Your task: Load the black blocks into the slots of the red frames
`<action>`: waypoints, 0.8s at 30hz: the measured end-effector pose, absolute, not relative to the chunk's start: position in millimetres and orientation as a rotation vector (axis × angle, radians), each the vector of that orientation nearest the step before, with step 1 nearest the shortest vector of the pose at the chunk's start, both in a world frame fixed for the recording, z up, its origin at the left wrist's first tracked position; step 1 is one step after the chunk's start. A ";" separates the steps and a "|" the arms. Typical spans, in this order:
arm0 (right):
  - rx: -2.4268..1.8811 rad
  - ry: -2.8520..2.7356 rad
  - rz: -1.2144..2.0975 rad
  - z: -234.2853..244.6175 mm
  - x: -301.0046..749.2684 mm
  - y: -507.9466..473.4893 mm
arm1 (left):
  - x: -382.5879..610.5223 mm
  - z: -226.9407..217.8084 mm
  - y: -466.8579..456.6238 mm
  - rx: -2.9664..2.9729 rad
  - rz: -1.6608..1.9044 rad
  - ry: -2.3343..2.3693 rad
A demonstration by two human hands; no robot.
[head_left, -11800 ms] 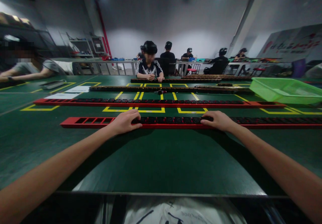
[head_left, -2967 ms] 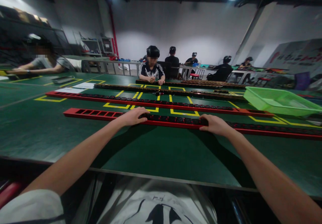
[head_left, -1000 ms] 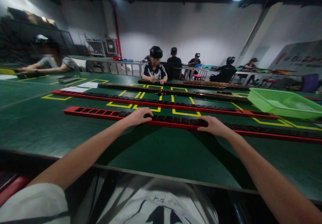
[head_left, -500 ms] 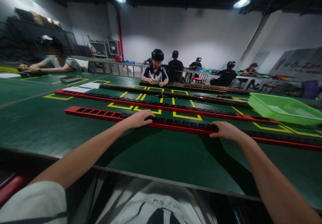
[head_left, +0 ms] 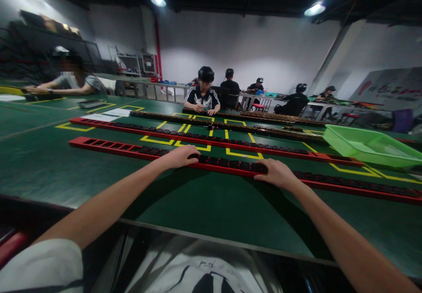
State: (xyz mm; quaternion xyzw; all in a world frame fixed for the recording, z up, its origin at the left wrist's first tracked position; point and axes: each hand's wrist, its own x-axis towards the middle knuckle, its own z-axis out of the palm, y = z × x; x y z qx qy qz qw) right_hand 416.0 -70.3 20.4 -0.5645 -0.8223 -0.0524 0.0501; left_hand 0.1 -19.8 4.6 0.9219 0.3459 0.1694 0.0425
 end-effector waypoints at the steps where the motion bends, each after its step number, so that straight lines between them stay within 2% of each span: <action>1: -1.716 -2.489 -0.146 18.9 414.1 -70.0 | -1.2 4.5 -19.1 2.817 0.519 1.067; 14: -1.652 -2.425 0.168 21.4 422.5 -66.6 | -16.0 9.6 -5.2 2.811 0.432 1.074; 24: -1.628 -2.412 0.229 21.3 424.5 -65.5 | -12.4 11.1 -17.3 2.827 0.443 1.105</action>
